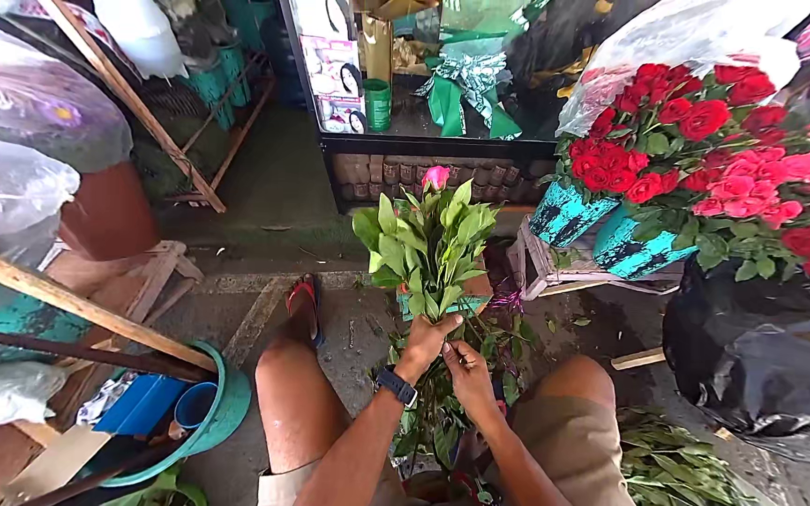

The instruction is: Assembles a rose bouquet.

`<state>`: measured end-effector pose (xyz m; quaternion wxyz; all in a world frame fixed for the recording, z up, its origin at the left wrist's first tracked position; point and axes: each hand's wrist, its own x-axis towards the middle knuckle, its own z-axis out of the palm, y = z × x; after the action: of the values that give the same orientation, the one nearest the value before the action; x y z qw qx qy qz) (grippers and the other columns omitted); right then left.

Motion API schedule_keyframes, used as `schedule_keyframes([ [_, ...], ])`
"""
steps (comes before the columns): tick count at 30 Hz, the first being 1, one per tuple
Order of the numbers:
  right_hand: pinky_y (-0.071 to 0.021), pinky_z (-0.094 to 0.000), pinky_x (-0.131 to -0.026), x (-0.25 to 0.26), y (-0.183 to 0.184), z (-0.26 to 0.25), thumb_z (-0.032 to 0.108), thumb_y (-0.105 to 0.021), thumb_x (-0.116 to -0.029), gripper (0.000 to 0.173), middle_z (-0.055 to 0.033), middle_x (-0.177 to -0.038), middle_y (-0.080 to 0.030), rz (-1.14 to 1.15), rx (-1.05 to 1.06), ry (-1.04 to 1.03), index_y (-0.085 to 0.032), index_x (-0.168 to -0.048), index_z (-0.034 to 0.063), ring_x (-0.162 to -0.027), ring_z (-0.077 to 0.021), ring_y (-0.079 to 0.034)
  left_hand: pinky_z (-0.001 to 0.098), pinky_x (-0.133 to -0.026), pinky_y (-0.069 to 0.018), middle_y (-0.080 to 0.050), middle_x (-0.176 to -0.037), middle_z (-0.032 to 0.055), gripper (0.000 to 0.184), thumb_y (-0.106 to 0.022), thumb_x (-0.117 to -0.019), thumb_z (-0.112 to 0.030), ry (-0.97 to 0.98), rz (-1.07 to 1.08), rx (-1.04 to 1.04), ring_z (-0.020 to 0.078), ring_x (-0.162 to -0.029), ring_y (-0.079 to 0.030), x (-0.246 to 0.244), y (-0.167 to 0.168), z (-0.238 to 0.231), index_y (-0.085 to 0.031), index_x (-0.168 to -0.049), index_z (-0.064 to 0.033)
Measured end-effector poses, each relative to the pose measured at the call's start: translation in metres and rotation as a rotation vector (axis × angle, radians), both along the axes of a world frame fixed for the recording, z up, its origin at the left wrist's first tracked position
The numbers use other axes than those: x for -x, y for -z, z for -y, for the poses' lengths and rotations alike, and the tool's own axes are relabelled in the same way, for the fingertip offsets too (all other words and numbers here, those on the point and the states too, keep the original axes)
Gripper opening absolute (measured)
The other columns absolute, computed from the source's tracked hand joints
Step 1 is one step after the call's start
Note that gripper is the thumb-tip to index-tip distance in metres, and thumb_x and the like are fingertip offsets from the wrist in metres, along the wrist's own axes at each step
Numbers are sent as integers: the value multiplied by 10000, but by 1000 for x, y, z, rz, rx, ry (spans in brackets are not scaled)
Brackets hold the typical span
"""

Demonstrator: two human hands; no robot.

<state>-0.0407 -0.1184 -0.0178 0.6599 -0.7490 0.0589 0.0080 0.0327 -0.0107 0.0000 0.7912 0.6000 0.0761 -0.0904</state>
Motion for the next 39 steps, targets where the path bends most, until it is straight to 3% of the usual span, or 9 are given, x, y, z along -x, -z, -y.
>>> schedule_keyframes([
  [3, -527, -269, -605, 5, 6, -2, 211, -575, -1055, 224, -51, -841, -671, 24, -45, 20, -721, -1017, 44, -679, -129, -614, 317, -792, -585, -723, -966, 93, 440, -857, -837, -167, -22, 11, -17, 135, -806, -680, 7, -2, 4, -641, -1176, 12],
  [10, -553, -271, -740, 13, 13, -10, 177, -575, -1052, 196, -55, -857, -678, 107, -91, 109, -699, -1008, 31, -787, -126, -648, 295, -666, -572, -694, -786, 87, 305, -838, -837, -91, -23, 48, 79, 139, -640, -636, 16, -1, 11, -655, -1049, 30],
  [13, -578, -262, -773, 14, 18, -14, 74, -595, -1011, 107, -59, -897, -692, 181, -63, 170, -686, -1019, 18, -825, -116, -669, 335, -894, -593, -729, -1003, 110, 472, -857, -813, -113, -7, 42, 57, 152, -921, -708, 21, 2, 15, -608, -1186, 33],
  [15, -582, -262, -771, 15, 20, -16, 61, -587, -1005, 104, -49, -897, -695, 199, -25, 177, -684, -1017, 26, -827, -110, -672, 333, -949, -581, -731, -1078, 107, 524, -857, -836, -162, -41, 18, 13, 142, -998, -706, 23, 2, 18, -592, -1248, 22],
  [20, -556, -248, -724, 13, 22, -9, 145, -577, -1026, 139, -22, -849, -664, 158, 66, 89, -674, -1006, 47, -769, -83, -641, 329, -892, -578, -709, -1071, 101, 548, -841, -863, -205, -71, -47, -45, 144, -935, -690, 20, -3, 15, -561, -1288, -5],
  [23, -586, -312, -809, 13, 29, -4, 252, -509, -1073, 277, -56, -927, -697, 174, 243, -56, -678, -1127, 38, -852, -115, -680, 322, -620, -574, -662, -764, 89, 418, -813, -896, -212, -98, -66, -53, 160, -599, -624, 16, -5, 10, -586, -1161, 18],
  [26, -595, -479, -843, 20, 32, -4, 367, -364, -1107, 465, -142, -969, -712, 120, 589, -175, -588, -1311, 14, -919, -274, -722, 309, -485, -490, -591, -678, 71, 357, -781, -929, -263, -117, -63, -35, 153, -478, -509, 14, -1, 9, -609, -1100, 0],
  [30, -581, -505, -804, 20, 24, -4, 438, -308, -1103, 519, -146, -879, -697, 1, 802, -202, -625, -1205, 40, -877, -333, -715, 290, -450, -412, -527, -641, 36, 304, -749, -955, -274, -177, -79, -20, 122, -454, -423, 10, 4, 12, -613, -1067, -28],
  [39, -398, -632, -1092, 35, 19, 19, 441, -263, -1119, 556, -188, -1133, -713, -147, 873, -563, -651, -1227, 57, -1161, -372, -653, 317, -475, -473, -541, -704, 43, 381, -733, -964, -318, -205, -131, -286, 130, -499, -479, 12, -1, 2, -589, -1166, -30],
])
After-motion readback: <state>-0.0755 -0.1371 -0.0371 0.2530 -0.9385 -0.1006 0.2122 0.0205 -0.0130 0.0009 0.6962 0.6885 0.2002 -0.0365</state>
